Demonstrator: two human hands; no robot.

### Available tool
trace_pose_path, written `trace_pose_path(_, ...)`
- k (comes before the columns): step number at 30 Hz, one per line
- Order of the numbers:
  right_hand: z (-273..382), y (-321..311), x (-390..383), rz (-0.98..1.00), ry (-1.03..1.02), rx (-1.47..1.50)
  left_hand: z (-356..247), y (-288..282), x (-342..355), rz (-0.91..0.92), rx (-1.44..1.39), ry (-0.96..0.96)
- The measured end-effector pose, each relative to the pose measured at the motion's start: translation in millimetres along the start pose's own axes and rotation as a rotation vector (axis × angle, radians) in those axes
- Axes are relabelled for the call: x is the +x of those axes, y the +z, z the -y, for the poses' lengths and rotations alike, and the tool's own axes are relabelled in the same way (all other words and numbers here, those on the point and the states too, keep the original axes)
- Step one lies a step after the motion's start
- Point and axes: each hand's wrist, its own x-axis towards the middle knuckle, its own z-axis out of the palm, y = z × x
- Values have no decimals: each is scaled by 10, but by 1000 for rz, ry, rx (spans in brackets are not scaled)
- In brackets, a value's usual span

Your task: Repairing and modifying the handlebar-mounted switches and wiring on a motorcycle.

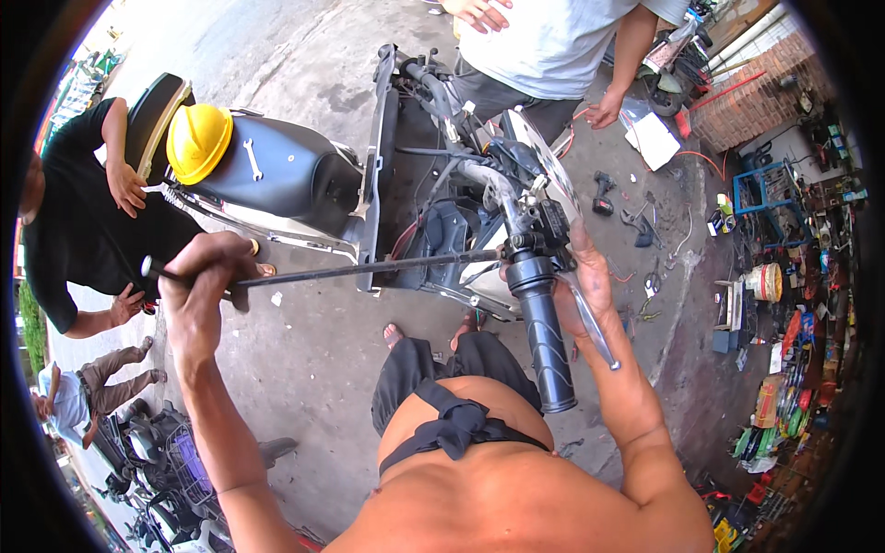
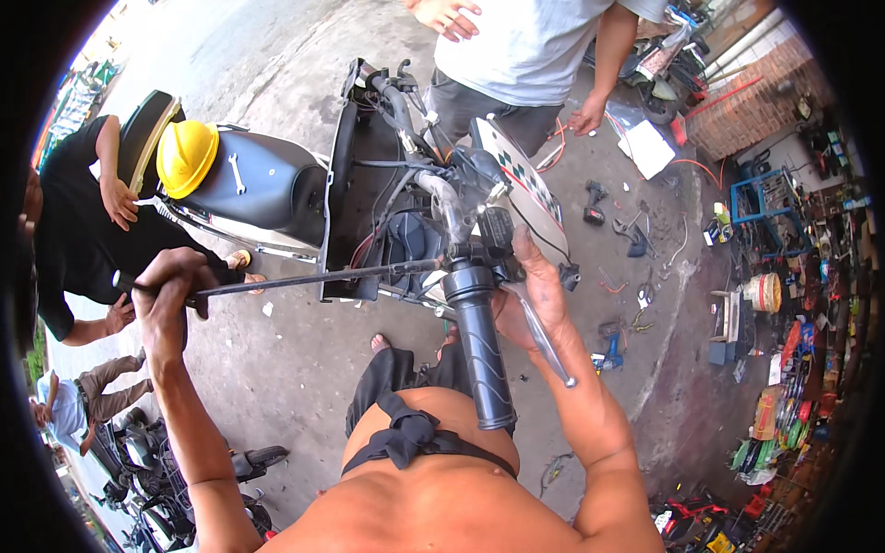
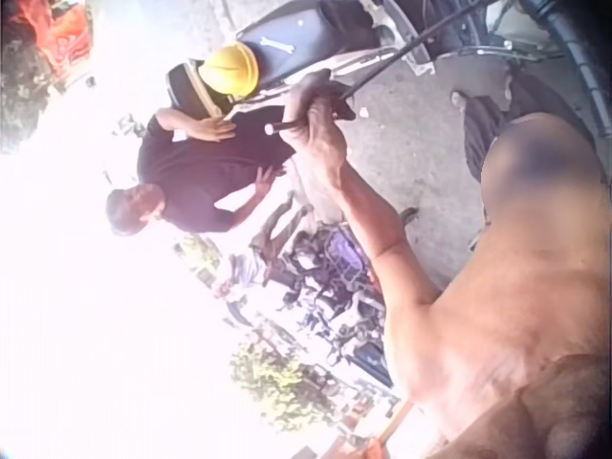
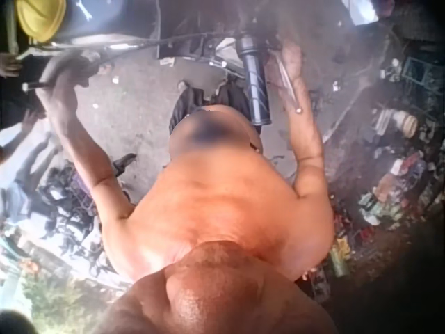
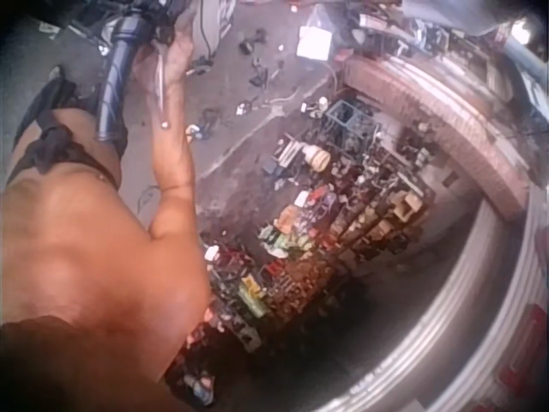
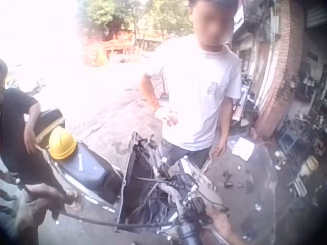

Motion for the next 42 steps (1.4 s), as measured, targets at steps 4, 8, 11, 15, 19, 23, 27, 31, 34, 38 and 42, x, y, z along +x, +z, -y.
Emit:
trace_pose_path(4, -8, 48, -13, -69, -37, -24, -49, 54, -133, -32, 36, -142)
trace_pose_path(8, 2, 139, -12, -5, 27, -10, 34, -29, -206, 11, -55, -355)
trace_pose_path(11, -5, 139, 13, 34, 42, -28, -192, -73, -188, 101, 228, 102)
trace_pose_path(15, -17, 18, 54, 6, 29, 19, -671, 42, 65, 290, 462, 433)
trace_pose_path(19, 20, 55, 43, 45, 65, 6, -612, 72, 20, 151, 384, 190)
trace_pose_path(23, 65, 170, -6, 24, 53, -9, -411, 33, -124, -23, 77, -336)
trace_pose_path(27, 84, 185, -61, -44, 52, -56, -371, 36, -105, -26, -38, -466)
trace_pose_path(31, 76, 180, -61, -51, 78, 14, -142, 107, -42, -114, 185, -40)
trace_pose_path(34, 36, 266, -67, -67, 47, -35, 302, 267, -5, -577, 82, 487)
trace_pose_path(38, -15, 183, -34, -97, 7, -60, 355, 647, 370, -1022, -361, 667)
trace_pose_path(42, 22, 180, -53, -104, 43, -62, 140, 840, 460, -764, -1102, 550)
